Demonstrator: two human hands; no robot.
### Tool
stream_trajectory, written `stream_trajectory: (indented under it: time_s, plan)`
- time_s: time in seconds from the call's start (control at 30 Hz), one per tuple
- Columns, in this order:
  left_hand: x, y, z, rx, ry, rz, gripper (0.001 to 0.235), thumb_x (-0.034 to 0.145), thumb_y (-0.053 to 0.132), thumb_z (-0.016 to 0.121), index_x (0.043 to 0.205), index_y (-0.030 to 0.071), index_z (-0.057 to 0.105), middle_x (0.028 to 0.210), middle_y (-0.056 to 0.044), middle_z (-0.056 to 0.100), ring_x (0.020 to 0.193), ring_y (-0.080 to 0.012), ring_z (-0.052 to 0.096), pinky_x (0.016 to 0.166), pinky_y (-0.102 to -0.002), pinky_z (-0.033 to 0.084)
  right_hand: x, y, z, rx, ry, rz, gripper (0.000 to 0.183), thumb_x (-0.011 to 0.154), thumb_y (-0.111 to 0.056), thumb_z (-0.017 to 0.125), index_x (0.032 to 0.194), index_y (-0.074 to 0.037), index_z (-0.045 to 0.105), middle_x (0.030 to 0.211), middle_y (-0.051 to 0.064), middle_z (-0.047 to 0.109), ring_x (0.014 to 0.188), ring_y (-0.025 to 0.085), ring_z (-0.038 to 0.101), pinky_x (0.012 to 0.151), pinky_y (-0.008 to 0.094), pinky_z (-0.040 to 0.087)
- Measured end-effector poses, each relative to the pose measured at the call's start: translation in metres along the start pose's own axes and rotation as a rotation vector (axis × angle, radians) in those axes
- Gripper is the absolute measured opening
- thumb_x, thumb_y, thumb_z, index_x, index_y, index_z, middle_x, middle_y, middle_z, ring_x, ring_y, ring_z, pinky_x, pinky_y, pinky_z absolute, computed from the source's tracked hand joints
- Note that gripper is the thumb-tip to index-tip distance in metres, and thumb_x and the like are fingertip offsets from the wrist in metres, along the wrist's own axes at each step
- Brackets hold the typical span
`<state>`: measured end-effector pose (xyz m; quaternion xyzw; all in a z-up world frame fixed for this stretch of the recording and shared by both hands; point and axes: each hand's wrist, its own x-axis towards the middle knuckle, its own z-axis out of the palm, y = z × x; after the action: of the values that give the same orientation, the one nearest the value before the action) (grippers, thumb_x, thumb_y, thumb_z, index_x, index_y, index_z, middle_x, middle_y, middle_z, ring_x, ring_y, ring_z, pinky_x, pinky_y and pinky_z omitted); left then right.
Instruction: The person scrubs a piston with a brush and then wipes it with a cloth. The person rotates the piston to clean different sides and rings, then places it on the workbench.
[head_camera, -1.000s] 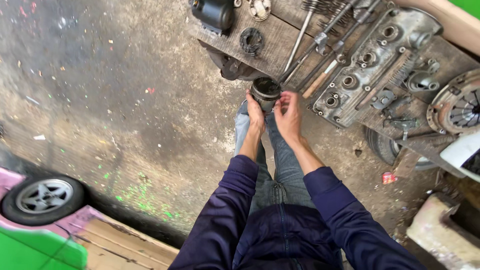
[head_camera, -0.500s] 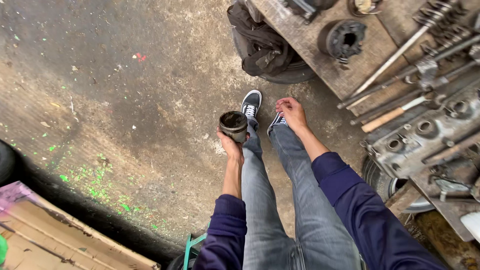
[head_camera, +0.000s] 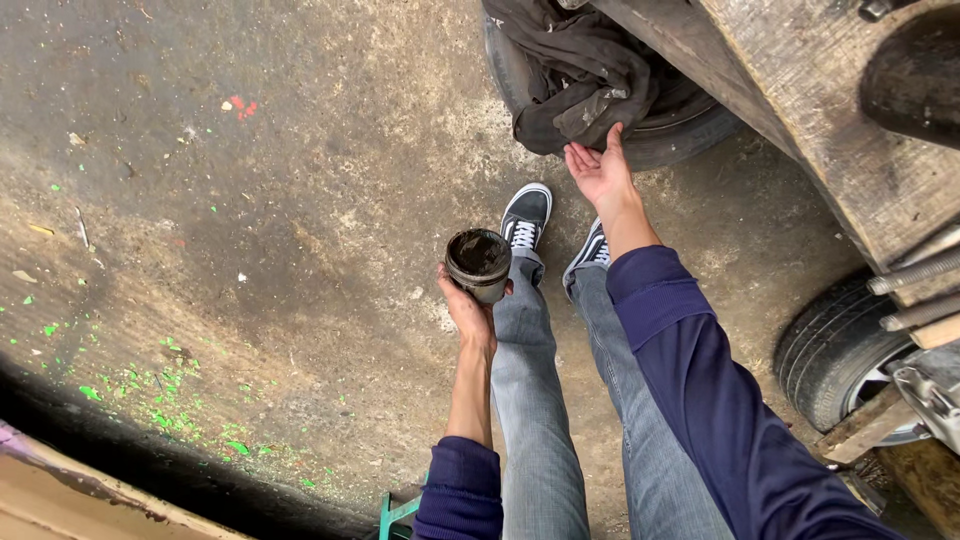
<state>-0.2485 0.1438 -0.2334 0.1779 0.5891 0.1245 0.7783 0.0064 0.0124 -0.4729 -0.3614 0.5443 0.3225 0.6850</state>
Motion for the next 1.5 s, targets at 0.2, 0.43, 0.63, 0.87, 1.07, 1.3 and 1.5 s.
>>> stream_trajectory:
  time_s: [0.2,0.43,0.63,0.87,1.07,1.3,1.5]
  plan:
    - [-0.007,0.02,-0.002,0.095,-0.011,0.014,0.078,0.108,0.058,0.01,0.116,-0.004,0.057,0.085,-0.02,0.069,0.067,-0.0274,0.066,0.064,-0.04,0.059,-0.028,-0.006,-0.005,0.325,-0.078,-0.172,0.063,0.088,-0.044,0.066,0.13,0.001,0.055,0.118,0.014,0.065,0.114,0.027,0.062,0.107,0.045,0.049]
    - [-0.009,0.026,0.006,-0.011,0.027,-0.011,0.067,0.105,0.052,0.013,0.117,0.0,0.054,0.092,-0.016,0.07,0.069,-0.027,0.067,0.06,-0.042,0.055,-0.075,-0.039,-0.037,0.35,-0.021,-0.259,0.042,0.091,-0.031,0.053,0.119,-0.003,0.066,0.111,0.014,0.066,0.109,0.028,0.066,0.103,0.045,0.054]
    - [0.027,0.002,0.008,-0.019,-0.038,-0.038,0.072,0.108,0.054,0.013,0.116,-0.002,0.057,0.086,-0.018,0.07,0.066,-0.0277,0.066,0.064,-0.042,0.057,-0.034,0.027,-0.025,-0.505,-0.106,-0.032,0.046,0.101,-0.024,0.055,0.139,0.002,0.05,0.137,0.021,0.063,0.128,0.03,0.065,0.114,0.04,0.053]
    - [0.068,-0.012,0.014,0.005,-0.067,-0.071,0.076,0.108,0.056,0.012,0.111,-0.003,0.06,0.083,-0.017,0.07,0.066,-0.0272,0.065,0.065,-0.041,0.057,0.039,0.094,0.023,0.212,-0.016,0.092,0.052,0.103,-0.027,0.062,0.136,0.008,0.042,0.139,0.029,0.054,0.132,0.038,0.054,0.113,0.048,0.047]
    - [0.069,-0.006,0.026,0.011,-0.075,-0.089,0.074,0.108,0.056,0.011,0.116,-0.001,0.058,0.089,-0.016,0.071,0.069,-0.0259,0.067,0.063,-0.041,0.056,0.031,0.088,-0.003,0.43,-0.127,-0.07,0.026,0.093,-0.01,0.07,0.114,0.002,0.06,0.116,0.013,0.063,0.108,0.027,0.065,0.107,0.043,0.053]
    - [0.028,0.001,0.065,0.084,-0.123,-0.044,0.066,0.107,0.053,0.015,0.129,0.001,0.05,0.09,-0.015,0.07,0.068,-0.0244,0.068,0.057,-0.04,0.056,-0.152,0.034,-0.043,0.475,-0.252,-0.222,0.027,0.095,0.001,0.072,0.117,0.011,0.06,0.111,0.019,0.066,0.103,0.025,0.066,0.101,0.041,0.056]
    - [-0.048,0.028,0.096,0.144,-0.347,0.048,0.071,0.112,0.056,0.021,0.125,-0.005,0.055,0.088,-0.02,0.071,0.064,-0.0277,0.068,0.063,-0.037,0.059,-0.379,0.003,-0.024,-0.09,-0.368,-0.381,0.041,0.098,-0.017,0.064,0.134,0.003,0.057,0.139,0.013,0.063,0.129,0.021,0.06,0.115,0.034,0.042]
